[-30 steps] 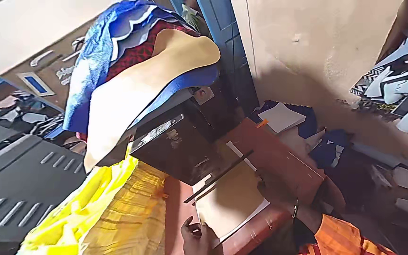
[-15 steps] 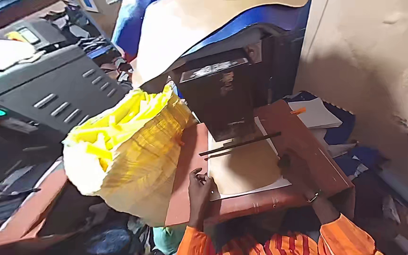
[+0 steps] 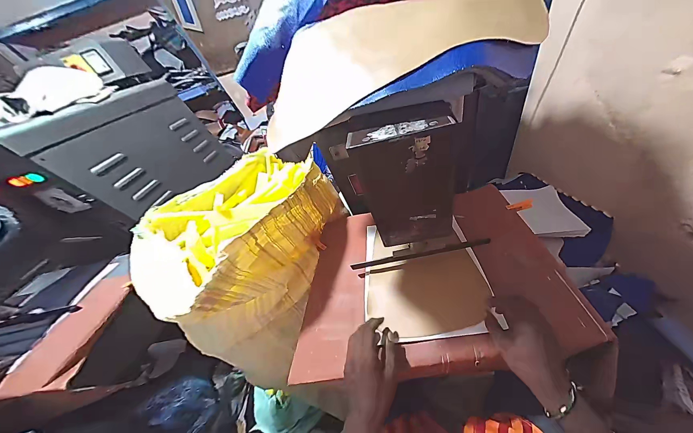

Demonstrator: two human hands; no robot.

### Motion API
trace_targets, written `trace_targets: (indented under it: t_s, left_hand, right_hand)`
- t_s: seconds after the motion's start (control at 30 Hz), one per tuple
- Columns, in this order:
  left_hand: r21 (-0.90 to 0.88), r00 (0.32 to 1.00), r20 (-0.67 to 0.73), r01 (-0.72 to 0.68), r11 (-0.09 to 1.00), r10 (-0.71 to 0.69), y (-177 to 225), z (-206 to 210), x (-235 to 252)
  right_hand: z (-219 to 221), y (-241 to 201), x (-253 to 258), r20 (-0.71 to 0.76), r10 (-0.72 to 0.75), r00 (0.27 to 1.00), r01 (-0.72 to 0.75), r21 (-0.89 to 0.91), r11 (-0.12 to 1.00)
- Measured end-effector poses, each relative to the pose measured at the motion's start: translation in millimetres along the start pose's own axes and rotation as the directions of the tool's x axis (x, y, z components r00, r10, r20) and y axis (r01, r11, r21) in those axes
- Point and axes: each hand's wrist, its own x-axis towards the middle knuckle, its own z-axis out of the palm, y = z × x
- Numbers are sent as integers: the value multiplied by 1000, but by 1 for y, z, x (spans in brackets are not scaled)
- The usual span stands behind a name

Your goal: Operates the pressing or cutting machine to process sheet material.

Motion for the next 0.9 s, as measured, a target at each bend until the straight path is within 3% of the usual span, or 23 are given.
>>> trace_targets:
  t_s: [0.13, 0.33, 0.43, 0.7, 0.9]
  left_hand:
    - [222, 973, 203, -158, 962, 113, 13, 5, -36]
    - [242, 940, 337, -137, 961, 49, -2, 34, 41]
    - [247, 939, 345, -98, 964, 7, -5, 49, 64]
    - [224, 927, 373, -53, 973, -35, -6, 50, 60]
    - [255, 918, 394, -70, 964, -37, -6, 51, 61]
  right_hand:
    - [23, -3, -46, 112, -157, 981, 177, -194, 965]
    - [38, -11, 34, 478, 18, 878, 131, -277, 952]
    - [47, -9, 53, 459, 18, 888, 124, -277, 953]
    - [62, 6, 44, 344, -34, 938, 131, -262, 956]
    - [63, 7, 44, 341, -36, 939, 140, -287, 948]
